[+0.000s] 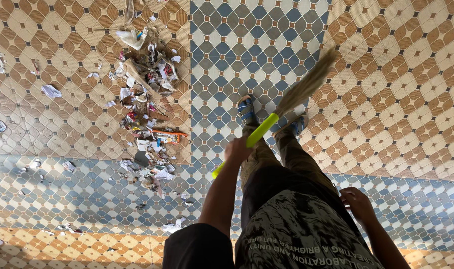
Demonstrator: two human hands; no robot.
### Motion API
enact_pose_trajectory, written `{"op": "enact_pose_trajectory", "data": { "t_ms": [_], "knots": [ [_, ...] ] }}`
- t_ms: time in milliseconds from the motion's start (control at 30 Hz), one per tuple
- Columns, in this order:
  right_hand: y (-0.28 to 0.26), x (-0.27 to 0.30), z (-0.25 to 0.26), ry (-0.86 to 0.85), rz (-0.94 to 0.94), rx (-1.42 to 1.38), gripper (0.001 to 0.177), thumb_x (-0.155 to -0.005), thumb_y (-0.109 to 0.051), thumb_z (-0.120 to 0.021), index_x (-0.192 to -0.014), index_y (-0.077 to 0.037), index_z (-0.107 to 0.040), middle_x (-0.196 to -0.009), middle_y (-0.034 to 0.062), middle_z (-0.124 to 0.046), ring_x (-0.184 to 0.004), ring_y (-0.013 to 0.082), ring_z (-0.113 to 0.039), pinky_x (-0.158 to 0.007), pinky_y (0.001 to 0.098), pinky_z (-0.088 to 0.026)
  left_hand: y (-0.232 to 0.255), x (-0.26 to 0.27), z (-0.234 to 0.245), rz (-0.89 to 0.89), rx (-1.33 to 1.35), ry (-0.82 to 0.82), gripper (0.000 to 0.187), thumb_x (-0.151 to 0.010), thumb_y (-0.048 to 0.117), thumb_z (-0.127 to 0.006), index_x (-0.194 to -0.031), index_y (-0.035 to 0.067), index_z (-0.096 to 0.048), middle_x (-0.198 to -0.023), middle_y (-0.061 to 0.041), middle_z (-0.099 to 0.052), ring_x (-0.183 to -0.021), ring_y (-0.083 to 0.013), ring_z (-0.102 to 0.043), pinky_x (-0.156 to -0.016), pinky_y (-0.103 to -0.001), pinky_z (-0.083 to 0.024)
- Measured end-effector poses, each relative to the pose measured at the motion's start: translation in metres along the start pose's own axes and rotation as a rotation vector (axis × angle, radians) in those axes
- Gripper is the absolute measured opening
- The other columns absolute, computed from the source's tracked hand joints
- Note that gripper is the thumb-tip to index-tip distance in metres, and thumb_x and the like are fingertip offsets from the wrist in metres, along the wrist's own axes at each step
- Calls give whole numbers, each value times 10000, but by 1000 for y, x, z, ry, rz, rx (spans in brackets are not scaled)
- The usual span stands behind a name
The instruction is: The person sweeps pieces of paper and plastic debris together into a pile on a decorative tiled floor using a broom.
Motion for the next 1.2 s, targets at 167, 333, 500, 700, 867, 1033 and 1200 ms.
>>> {"op": "enact_pose_trajectory", "data": {
  "t_ms": [167,333,500,700,867,1033,1200],
  "knots": [
    [6,-13,-7,-38,91,194,410,-962,-355,-602,-1210,-35,-665,-977,146,-760,-856,254,-726,-767,417,-589,-17,-17,-12,129,-62,-124,527,-858,451,-763,-1263,128,-663,-1180,-156,-715,-1095,-348,-734,-873,-497,-624],
    [6,-35,-12,-82,154,60,411,-965,-355,-616,-1180,-7,-656,-960,183,-745,-853,266,-721,-771,407,-584,-121,21,-5,405,195,5,509,-845,500,-758,-1186,128,-689,-1052,-120,-755,-914,-285,-749,-823,-462,-597],
    [23,-56,-20,-165,262,-35,405,-983,-360,-596,-1182,-9,-636,-967,163,-730,-866,242,-715,-757,376,-584,-190,72,-12,445,235,250,524,-897,549,-706,-1128,78,-686,-813,-132,-777,-642,-217,-736,-714,-389,-601],
    [88,-71,-25,-231,305,-25,401,-957,-355,-621,-1163,-12,-627,-960,163,-726,-851,249,-710,-720,377,-558,-164,152,-55,354,517,356,438,-905,434,-706,-1105,47,-663,-766,-135,-740,-569,-231,-738,-556,-378,-600],
    [157,-77,-17,-212,248,-62,458,-962,-405,-607,-1196,-11,-623,-990,162,-737,-871,249,-716,-744,389,-566,-58,156,-149,211,679,290,438,-868,338,-745,-1169,54,-602,-819,-132,-733,-613,-238,-739,-534,-391,-621],
    [148,-48,-38,-293,215,-236,555,-998,-502,-468,-1409,-132,-507,-1037,141,-719,-938,234,-696,-813,372,-537,95,159,-247,-193,756,151,477,-927,431,-653,-996,-39,-696,-739,-147,-722,-639,-265,-742,-536,-419,-582],
    [110,-42,-60,-447,280,-913,558,-940,-161,-669,-1419,-105,-389,-1009,6,-655,-990,204,-651,-858,388,-569,195,189,-335,-292,555,22,659,-996,493,-557,-1434,23,-405,-1090,-273,-681,-951,-414,-703,-809,-489,-568]
  ]
}}
Point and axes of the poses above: each hand's wrist, its own x-axis away from the middle knuckle, its own z-axis out of the back of the hand, y = z × x, the point moved 4 cm from there along -x, towards the middle knuckle
